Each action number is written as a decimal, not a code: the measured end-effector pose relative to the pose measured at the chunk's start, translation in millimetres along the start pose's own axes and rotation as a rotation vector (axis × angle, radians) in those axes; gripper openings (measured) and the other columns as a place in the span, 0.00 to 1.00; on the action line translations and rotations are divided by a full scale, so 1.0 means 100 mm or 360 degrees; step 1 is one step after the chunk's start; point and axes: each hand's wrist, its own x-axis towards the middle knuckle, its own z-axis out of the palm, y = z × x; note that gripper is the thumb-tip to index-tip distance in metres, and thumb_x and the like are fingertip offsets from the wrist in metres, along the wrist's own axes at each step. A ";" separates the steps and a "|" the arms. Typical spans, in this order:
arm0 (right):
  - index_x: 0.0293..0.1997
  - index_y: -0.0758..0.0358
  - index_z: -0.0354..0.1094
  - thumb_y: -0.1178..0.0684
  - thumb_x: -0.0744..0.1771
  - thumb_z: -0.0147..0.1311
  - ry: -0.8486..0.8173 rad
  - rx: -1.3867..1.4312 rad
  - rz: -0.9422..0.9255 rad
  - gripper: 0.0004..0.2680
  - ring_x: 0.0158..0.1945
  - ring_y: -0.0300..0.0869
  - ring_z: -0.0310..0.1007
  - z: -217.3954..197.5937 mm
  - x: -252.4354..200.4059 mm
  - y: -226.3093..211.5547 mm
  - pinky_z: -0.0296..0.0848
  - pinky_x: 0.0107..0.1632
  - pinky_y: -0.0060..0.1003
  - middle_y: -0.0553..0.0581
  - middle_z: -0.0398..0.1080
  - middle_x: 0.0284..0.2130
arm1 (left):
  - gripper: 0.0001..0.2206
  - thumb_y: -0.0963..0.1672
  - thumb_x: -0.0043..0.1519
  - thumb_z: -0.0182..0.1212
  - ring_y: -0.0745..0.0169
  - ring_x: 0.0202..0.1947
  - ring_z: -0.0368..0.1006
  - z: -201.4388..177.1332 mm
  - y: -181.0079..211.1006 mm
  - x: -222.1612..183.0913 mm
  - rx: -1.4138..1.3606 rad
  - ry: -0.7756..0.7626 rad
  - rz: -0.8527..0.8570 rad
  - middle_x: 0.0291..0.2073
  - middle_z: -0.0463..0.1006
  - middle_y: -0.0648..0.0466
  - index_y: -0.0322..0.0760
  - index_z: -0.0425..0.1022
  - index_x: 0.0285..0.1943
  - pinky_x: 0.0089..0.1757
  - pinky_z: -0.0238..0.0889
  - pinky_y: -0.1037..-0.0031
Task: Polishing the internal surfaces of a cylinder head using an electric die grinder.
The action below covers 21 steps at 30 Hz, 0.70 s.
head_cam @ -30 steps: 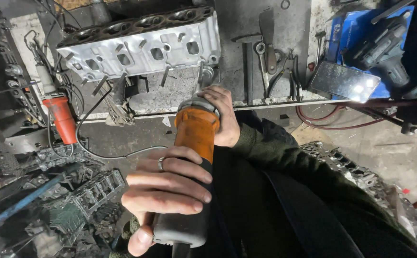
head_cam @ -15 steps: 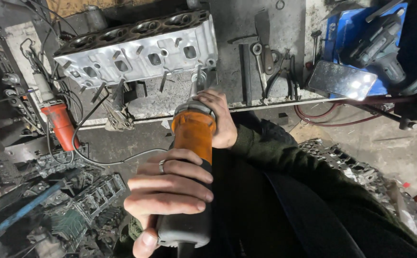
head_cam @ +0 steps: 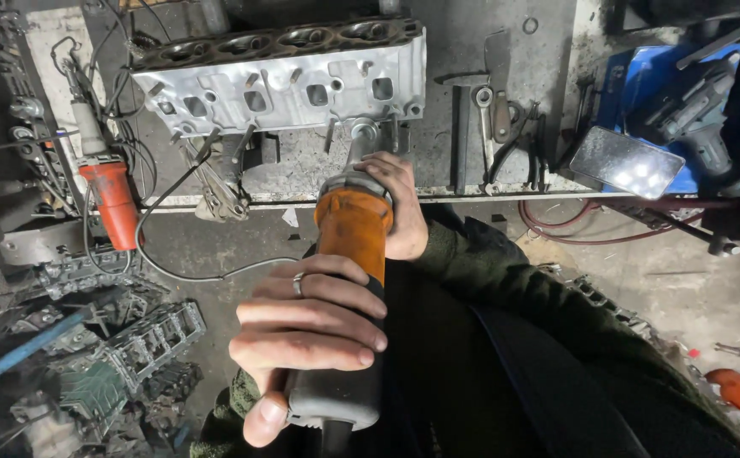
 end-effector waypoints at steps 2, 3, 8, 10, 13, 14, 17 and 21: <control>0.69 0.64 0.51 0.50 0.59 0.74 0.0003 0.0004 0.0017 0.35 0.67 0.60 0.61 0.00 0.01 0.00 0.62 0.70 0.56 0.66 0.64 0.62 | 0.26 0.53 0.62 0.43 0.42 0.29 0.83 0.01 0.01 0.01 -0.0029 0.0007 0.0028 0.28 0.83 0.40 0.25 0.80 0.37 0.34 0.78 0.53; 0.69 0.64 0.51 0.49 0.58 0.74 0.0003 0.0012 0.0021 0.36 0.67 0.60 0.61 0.01 0.00 0.00 0.61 0.70 0.56 0.65 0.64 0.62 | 0.26 0.53 0.61 0.43 0.42 0.29 0.83 0.03 0.03 0.02 -0.0019 0.0096 -0.0024 0.27 0.82 0.41 0.26 0.80 0.37 0.34 0.78 0.53; 0.69 0.63 0.50 0.49 0.59 0.75 0.0007 0.0006 -0.0002 0.36 0.68 0.59 0.61 0.12 -0.02 0.01 0.61 0.71 0.55 0.64 0.64 0.62 | 0.26 0.53 0.62 0.42 0.42 0.26 0.82 -0.07 0.07 -0.01 0.0036 0.0127 -0.0136 0.24 0.82 0.42 0.27 0.79 0.34 0.32 0.78 0.52; 0.70 0.63 0.51 0.49 0.58 0.75 -0.0027 0.0025 0.0028 0.36 0.69 0.59 0.61 0.18 -0.05 0.04 0.60 0.72 0.56 0.65 0.64 0.62 | 0.26 0.53 0.62 0.43 0.42 0.28 0.83 -0.15 0.04 -0.08 0.0005 0.0126 -0.0001 0.26 0.82 0.41 0.26 0.80 0.36 0.33 0.78 0.53; 0.69 0.63 0.52 0.48 0.57 0.75 -0.0073 0.0079 0.0078 0.37 0.68 0.61 0.60 0.28 -0.03 0.03 0.60 0.72 0.57 0.66 0.64 0.62 | 0.26 0.53 0.62 0.43 0.42 0.27 0.82 -0.26 0.07 -0.13 -0.0013 0.0050 0.0096 0.26 0.82 0.39 0.24 0.79 0.36 0.32 0.78 0.54; 0.69 0.63 0.52 0.48 0.57 0.75 -0.0077 0.0076 0.0073 0.37 0.68 0.61 0.60 0.31 -0.03 0.02 0.60 0.72 0.57 0.66 0.64 0.62 | 0.26 0.53 0.62 0.43 0.42 0.27 0.82 -0.29 0.09 -0.14 -0.0013 0.0053 0.0103 0.26 0.82 0.39 0.24 0.79 0.36 0.32 0.78 0.54; 0.69 0.63 0.52 0.46 0.56 0.75 -0.0116 0.0083 0.0084 0.37 0.68 0.61 0.60 0.39 0.00 0.04 0.59 0.72 0.57 0.66 0.63 0.62 | 0.26 0.53 0.61 0.44 0.42 0.27 0.82 -0.39 0.15 -0.20 0.0005 0.0091 0.0131 0.26 0.82 0.39 0.24 0.79 0.36 0.32 0.77 0.55; 0.70 0.61 0.52 0.46 0.57 0.75 -0.0164 0.0062 0.0097 0.37 0.68 0.60 0.60 0.52 0.02 -0.01 0.60 0.72 0.58 0.65 0.63 0.63 | 0.26 0.53 0.62 0.43 0.41 0.30 0.82 -0.53 0.22 -0.28 0.0019 0.0098 0.0052 0.28 0.82 0.39 0.24 0.79 0.37 0.35 0.77 0.53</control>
